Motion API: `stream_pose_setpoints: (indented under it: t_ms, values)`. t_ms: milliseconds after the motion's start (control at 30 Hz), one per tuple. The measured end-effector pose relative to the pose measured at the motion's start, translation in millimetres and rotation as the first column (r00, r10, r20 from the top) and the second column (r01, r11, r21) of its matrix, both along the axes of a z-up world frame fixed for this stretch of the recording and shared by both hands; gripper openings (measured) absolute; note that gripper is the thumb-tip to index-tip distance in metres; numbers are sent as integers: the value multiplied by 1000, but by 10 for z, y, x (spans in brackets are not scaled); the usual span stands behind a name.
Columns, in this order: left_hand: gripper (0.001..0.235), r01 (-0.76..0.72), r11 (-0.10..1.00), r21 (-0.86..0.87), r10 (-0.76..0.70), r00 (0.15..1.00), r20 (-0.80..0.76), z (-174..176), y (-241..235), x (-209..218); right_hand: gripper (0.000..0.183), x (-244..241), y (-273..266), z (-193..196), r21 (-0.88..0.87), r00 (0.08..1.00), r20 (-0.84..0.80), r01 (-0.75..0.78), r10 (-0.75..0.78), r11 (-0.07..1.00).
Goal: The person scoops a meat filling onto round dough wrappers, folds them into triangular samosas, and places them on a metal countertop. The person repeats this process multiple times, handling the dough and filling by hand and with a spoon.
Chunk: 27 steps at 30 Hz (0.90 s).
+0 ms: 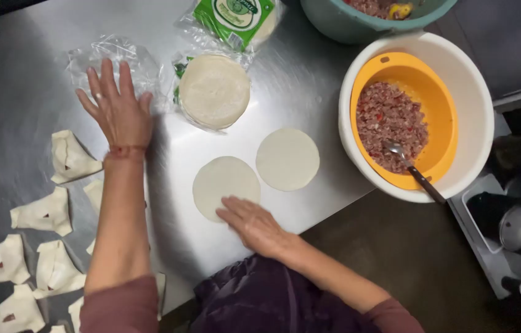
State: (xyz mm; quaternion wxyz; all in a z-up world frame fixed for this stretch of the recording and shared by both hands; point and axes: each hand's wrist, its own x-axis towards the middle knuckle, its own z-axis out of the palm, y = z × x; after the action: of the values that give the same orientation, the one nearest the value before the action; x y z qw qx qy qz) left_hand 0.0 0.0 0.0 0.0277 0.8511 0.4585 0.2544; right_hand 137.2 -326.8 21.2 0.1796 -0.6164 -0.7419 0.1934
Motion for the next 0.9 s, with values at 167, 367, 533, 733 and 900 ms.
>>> stream_pose_setpoints:
  t_ms: [167,367,533,733,900]
  values:
    - [62,217,973,-76,-226,962,-153,-98,-1506,205,44,891,-525,487,120,991,67,109,-118,987]
    - [68,398,873,-281,-436,896,-87,-235,-2430,642,48,2245,-1159,1531,364,693,326,536,-643,762]
    - [65,248,912,-327,-263,965,-3,193,-2586,1158,41,2815,-1593,1133,9,603,506,712,-617,702]
    - [67,531,833,-153,-480,833,275,817,-3136,2168,39,3089,-1359,1293,-1,647,496,668,-580,744]
    - [77,454,876,-162,-452,890,51,934,-3391,2538,31,3630,-932,997,193,635,273,699,-722,688]
